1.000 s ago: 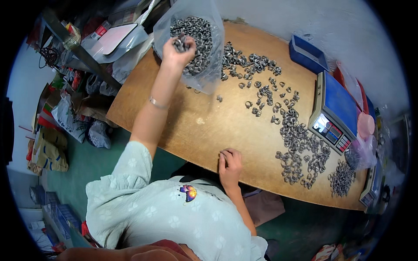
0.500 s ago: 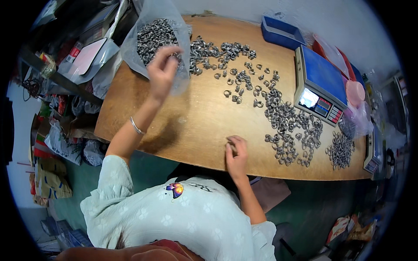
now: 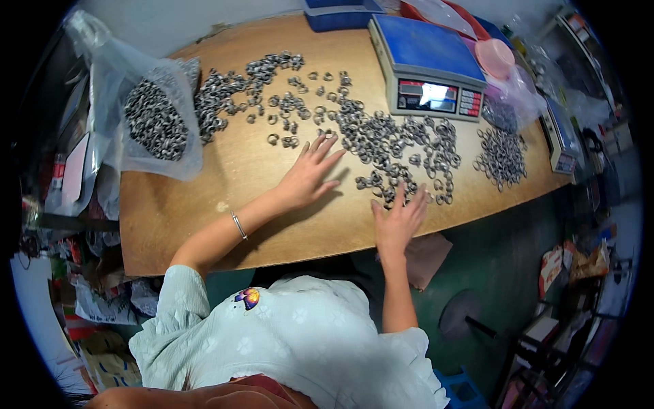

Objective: The person sorts small metal rings and clips on a wooden tabletop by hand, moving them into different piles and occasionally placing some into a large plastic bag.

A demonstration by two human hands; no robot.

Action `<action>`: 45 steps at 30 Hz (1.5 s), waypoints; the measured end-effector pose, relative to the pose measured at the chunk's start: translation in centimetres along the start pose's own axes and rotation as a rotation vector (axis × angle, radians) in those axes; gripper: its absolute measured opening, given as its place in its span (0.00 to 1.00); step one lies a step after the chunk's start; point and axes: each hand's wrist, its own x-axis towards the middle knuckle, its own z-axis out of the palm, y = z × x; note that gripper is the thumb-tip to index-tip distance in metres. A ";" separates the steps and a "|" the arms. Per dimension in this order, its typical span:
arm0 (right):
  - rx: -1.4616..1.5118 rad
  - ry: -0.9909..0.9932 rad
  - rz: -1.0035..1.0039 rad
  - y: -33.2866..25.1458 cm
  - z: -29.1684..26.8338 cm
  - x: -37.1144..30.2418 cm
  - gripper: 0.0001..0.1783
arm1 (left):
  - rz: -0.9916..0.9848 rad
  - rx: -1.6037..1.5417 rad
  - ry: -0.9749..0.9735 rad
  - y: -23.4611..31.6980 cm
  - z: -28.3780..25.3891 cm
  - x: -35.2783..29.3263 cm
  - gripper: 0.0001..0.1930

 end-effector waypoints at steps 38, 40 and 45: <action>0.767 -0.210 -0.183 -3.2 -0.9 5.4 0.28 | -0.214 0.133 0.080 2.4 -2.4 -4.0 0.22; 0.396 -0.256 -0.515 -4.5 -1.4 5.5 0.32 | -0.196 0.182 0.050 2.0 -1.7 -4.2 0.20; 0.662 -0.191 -0.288 -3.2 1.5 6.2 0.16 | -0.211 0.121 0.224 -0.3 -1.9 -5.9 0.12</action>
